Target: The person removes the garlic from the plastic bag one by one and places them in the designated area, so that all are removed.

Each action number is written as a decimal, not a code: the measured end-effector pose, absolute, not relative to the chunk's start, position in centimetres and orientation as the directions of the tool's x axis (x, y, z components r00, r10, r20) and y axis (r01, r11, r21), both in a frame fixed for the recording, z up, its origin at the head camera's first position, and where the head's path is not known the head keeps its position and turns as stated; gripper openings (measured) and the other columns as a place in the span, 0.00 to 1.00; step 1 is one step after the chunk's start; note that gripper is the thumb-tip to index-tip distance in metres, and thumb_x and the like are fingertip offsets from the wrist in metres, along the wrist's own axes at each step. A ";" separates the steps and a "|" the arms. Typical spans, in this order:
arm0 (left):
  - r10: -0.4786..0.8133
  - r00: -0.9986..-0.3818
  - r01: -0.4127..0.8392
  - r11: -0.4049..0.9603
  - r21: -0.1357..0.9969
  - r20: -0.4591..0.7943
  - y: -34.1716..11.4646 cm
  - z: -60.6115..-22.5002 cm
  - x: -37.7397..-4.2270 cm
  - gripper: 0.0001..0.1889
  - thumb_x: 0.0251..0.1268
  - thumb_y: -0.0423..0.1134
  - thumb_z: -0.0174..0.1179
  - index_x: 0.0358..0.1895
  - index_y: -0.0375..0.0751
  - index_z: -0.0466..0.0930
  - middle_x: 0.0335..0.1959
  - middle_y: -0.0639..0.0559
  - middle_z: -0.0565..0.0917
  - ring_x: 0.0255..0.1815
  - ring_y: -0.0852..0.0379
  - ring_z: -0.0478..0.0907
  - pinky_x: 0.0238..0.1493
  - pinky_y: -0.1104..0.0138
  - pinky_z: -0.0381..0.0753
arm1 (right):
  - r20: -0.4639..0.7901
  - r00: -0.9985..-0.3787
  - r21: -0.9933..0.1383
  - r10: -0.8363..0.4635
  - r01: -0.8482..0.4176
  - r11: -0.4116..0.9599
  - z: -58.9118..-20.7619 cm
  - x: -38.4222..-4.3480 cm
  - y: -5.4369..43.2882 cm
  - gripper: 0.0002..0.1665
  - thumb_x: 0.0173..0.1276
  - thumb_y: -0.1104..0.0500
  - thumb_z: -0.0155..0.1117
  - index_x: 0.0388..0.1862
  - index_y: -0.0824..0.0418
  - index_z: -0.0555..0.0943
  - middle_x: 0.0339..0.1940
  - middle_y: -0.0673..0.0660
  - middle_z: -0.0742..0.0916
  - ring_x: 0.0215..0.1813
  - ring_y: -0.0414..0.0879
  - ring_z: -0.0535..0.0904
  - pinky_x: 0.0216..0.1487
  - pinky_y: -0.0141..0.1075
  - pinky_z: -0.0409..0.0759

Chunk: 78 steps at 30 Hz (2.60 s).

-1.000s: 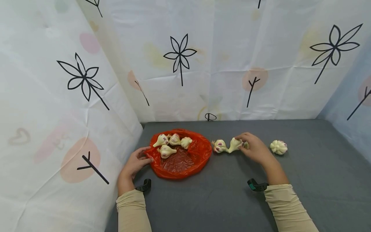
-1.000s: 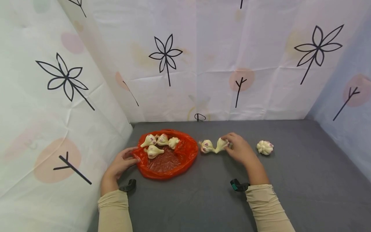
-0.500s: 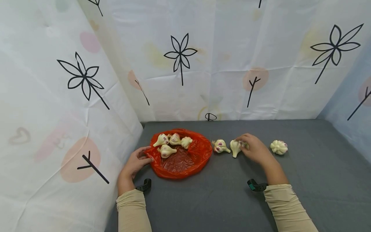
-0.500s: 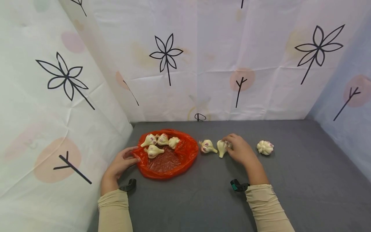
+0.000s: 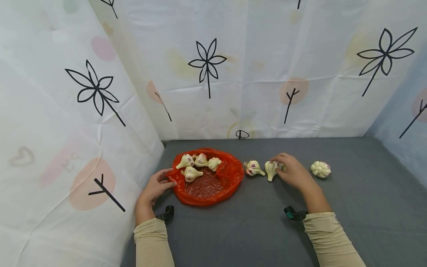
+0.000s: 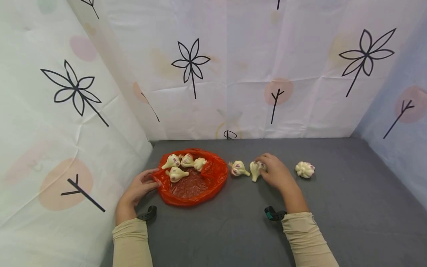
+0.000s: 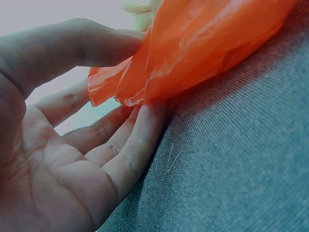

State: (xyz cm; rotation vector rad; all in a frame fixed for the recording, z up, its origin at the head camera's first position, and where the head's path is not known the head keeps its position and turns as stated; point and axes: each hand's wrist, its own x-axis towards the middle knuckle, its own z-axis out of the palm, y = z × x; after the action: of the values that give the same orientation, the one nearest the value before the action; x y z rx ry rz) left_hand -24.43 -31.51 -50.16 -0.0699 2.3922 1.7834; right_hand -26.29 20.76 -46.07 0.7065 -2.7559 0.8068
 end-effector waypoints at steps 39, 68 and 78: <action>0.043 -0.986 -0.140 0.302 0.943 -0.160 -31.5 -50.4 -24.2 0.34 0.69 0.32 0.70 0.77 0.40 0.71 0.79 0.33 0.70 0.65 0.44 0.81 0.54 0.69 0.83 | 0.424 -0.803 -0.611 -0.420 -0.595 0.521 -46.5 -26.6 9.4 0.14 0.73 0.60 0.73 0.55 0.64 0.88 0.52 0.61 0.88 0.42 0.57 0.81 0.37 0.37 0.76; 0.059 -0.989 -0.115 0.289 0.950 -0.138 -31.8 -50.6 -24.3 0.34 0.70 0.32 0.70 0.77 0.38 0.70 0.78 0.31 0.70 0.66 0.42 0.81 0.55 0.69 0.83 | 0.387 -0.826 -0.486 -0.410 -0.561 0.670 -47.0 -29.0 3.4 0.18 0.71 0.56 0.75 0.58 0.56 0.88 0.51 0.55 0.89 0.49 0.52 0.86 0.49 0.49 0.86; 0.058 -0.989 -0.116 0.281 0.953 -0.138 -31.6 -50.4 -24.2 0.34 0.69 0.31 0.70 0.77 0.38 0.70 0.77 0.31 0.71 0.65 0.44 0.82 0.54 0.69 0.83 | 0.350 -0.838 -0.463 -0.418 -0.543 0.700 -47.6 -29.4 3.0 0.17 0.72 0.55 0.75 0.57 0.56 0.88 0.53 0.53 0.89 0.52 0.51 0.87 0.50 0.49 0.86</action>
State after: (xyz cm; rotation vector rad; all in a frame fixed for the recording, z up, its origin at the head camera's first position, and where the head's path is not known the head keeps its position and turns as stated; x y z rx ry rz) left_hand -24.24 -31.64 -50.44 -0.0548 2.3943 1.8006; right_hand -29.45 2.98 -47.65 0.7718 -2.6908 0.8365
